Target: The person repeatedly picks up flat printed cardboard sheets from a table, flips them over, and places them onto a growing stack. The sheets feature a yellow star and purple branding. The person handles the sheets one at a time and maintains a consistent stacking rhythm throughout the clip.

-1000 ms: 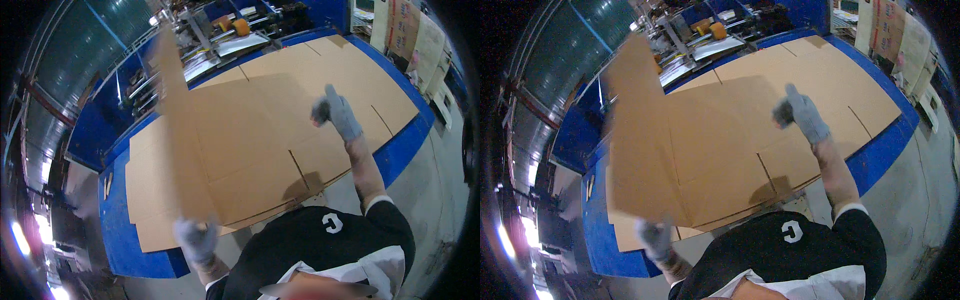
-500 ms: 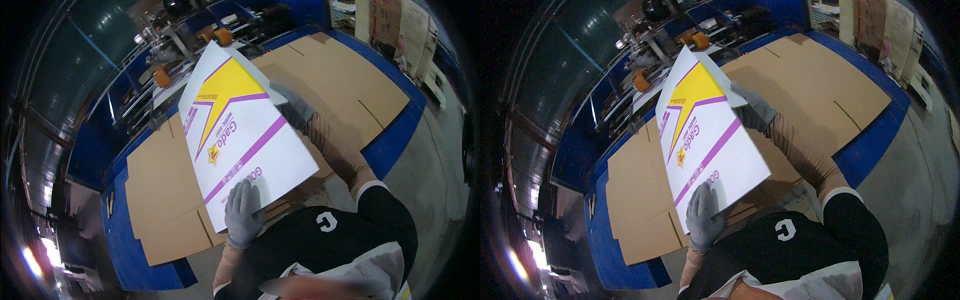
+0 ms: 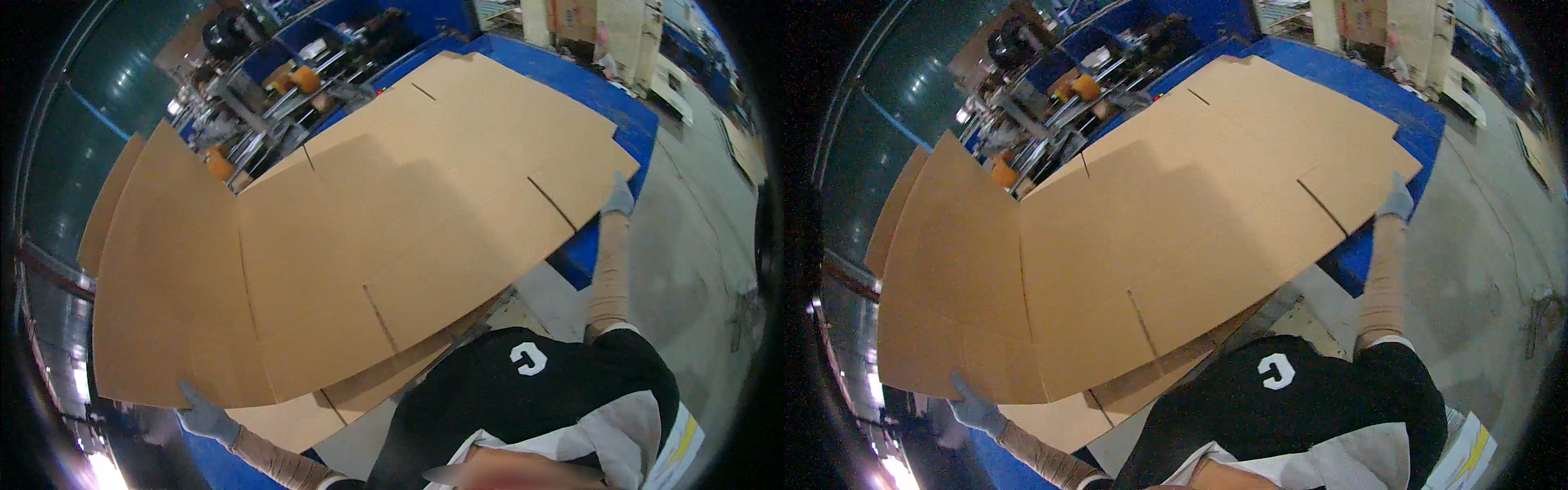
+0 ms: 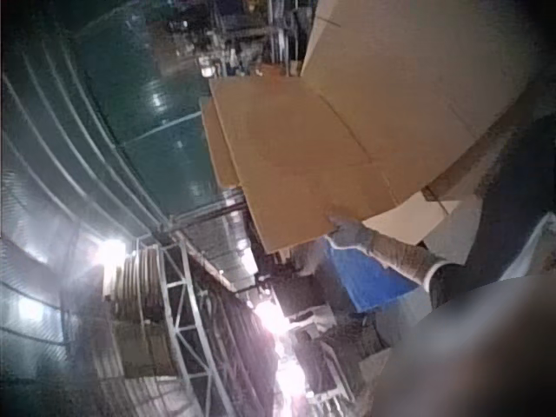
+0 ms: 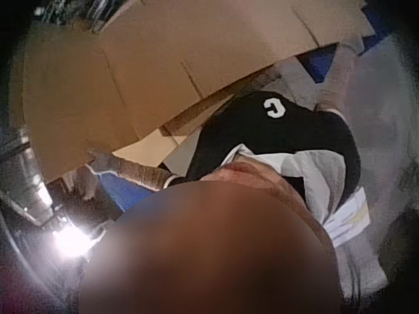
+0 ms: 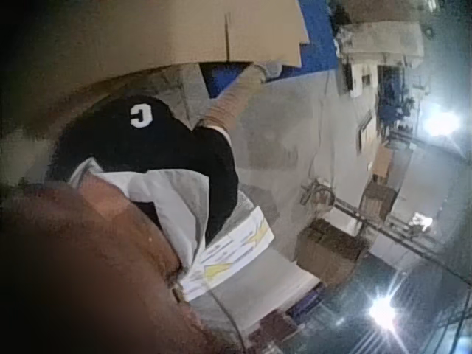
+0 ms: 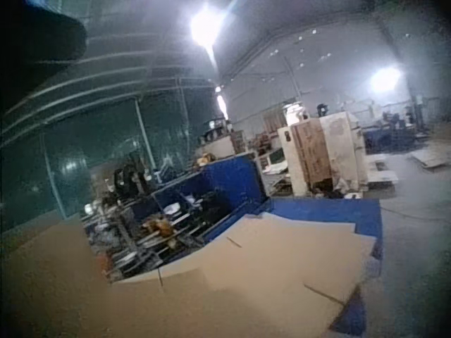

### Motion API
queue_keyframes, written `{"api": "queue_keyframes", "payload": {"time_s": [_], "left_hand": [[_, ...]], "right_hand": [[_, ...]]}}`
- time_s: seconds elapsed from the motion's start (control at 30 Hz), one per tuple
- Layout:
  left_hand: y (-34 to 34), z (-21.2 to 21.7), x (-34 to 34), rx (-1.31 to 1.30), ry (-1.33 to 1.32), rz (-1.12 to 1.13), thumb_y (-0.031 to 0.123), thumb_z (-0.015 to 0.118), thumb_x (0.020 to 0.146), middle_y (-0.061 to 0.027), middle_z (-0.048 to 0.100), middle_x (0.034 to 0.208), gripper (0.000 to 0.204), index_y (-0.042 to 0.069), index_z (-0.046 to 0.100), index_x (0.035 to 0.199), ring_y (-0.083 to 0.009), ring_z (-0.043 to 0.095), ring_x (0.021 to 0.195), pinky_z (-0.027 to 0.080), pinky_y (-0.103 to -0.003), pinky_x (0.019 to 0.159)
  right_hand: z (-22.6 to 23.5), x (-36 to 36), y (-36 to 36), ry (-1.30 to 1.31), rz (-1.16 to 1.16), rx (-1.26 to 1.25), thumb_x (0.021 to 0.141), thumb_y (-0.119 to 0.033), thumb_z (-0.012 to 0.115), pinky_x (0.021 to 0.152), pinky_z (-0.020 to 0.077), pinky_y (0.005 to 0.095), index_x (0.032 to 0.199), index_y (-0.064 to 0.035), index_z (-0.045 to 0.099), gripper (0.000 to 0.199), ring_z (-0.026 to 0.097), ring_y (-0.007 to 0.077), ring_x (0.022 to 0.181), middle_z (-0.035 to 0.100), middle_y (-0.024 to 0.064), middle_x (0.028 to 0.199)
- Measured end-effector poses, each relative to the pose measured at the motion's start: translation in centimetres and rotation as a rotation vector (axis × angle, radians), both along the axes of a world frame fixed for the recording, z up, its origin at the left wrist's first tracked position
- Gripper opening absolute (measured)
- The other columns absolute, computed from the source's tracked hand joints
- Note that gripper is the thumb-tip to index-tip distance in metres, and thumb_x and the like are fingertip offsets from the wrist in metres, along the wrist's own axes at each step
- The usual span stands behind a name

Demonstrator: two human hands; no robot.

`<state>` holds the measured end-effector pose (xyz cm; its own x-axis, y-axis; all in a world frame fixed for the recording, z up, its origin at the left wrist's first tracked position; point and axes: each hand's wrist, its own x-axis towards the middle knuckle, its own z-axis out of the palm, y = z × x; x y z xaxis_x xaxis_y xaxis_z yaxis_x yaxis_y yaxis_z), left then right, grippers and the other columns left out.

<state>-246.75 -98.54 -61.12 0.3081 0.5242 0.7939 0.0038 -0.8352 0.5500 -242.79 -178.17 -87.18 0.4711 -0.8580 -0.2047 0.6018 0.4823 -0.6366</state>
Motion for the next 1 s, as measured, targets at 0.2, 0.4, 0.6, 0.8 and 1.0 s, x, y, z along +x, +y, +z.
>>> {"api": "queue_keyframes", "payload": {"time_s": [0.2,0.4,0.6,0.8,1.0], "left_hand": [[3.2,-6.5,-3.7,0.089,0.161,-0.055,0.017,0.065,0.087,-0.0091,0.070,0.088,0.023,-0.004,0.068,0.095,-0.0151,0.062,0.070,0.050,-0.030,0.061],[-4.0,-8.7,-3.0,0.205,0.490,-0.323,0.009,0.060,0.086,-0.0184,0.063,0.114,0.030,-0.005,0.061,0.113,-0.0289,0.061,0.106,0.048,-0.036,0.090],[-13.5,-12.2,1.4,0.462,0.535,-0.647,-0.006,0.054,0.069,-0.0144,0.055,0.128,0.056,0.009,0.058,0.122,-0.0297,0.050,0.122,0.036,-0.043,0.106],[-15.7,-15.7,1.1,0.638,0.782,-0.771,0.000,0.049,0.078,-0.0134,0.054,0.129,0.042,0.012,0.059,0.117,-0.0328,0.052,0.118,0.038,-0.044,0.104],[-15.0,-17.9,2.6,0.668,0.770,-0.709,0.002,0.051,0.078,-0.0141,0.053,0.129,0.041,0.010,0.058,0.118,-0.0325,0.052,0.119,0.036,-0.045,0.104]], "right_hand": [[7.1,-0.2,10.2,0.116,0.038,-0.283,0.091,-0.022,0.054,0.093,0.0464,0.0397,0.126,0.0033,0.049,0.044,0.058,0.0269,0.107,0.057,0.0132,0.121],[15.0,3.2,19.8,0.380,-0.201,-1.692,0.086,-0.013,0.058,0.082,0.0491,0.0365,0.120,-0.0019,0.057,0.036,0.062,0.0294,0.095,0.063,0.0144,0.111],[15.0,8.5,24.5,-0.028,0.107,-1.950,0.076,-0.009,0.061,0.085,0.0488,0.0409,0.119,-0.0050,0.059,0.043,0.061,0.0335,0.099,0.063,0.0148,0.114],[9.8,5.7,27.3,-0.059,0.580,-2.413,0.074,-0.019,0.063,0.102,0.0406,0.0415,0.118,-0.0105,0.058,0.044,0.053,0.0288,0.115,0.056,0.0130,0.123],[7.2,6.7,28.1,-0.079,0.553,-2.446,0.076,-0.019,0.062,0.102,0.0403,0.0434,0.115,-0.0082,0.058,0.041,0.054,0.0302,0.113,0.058,0.0137,0.119]]}}
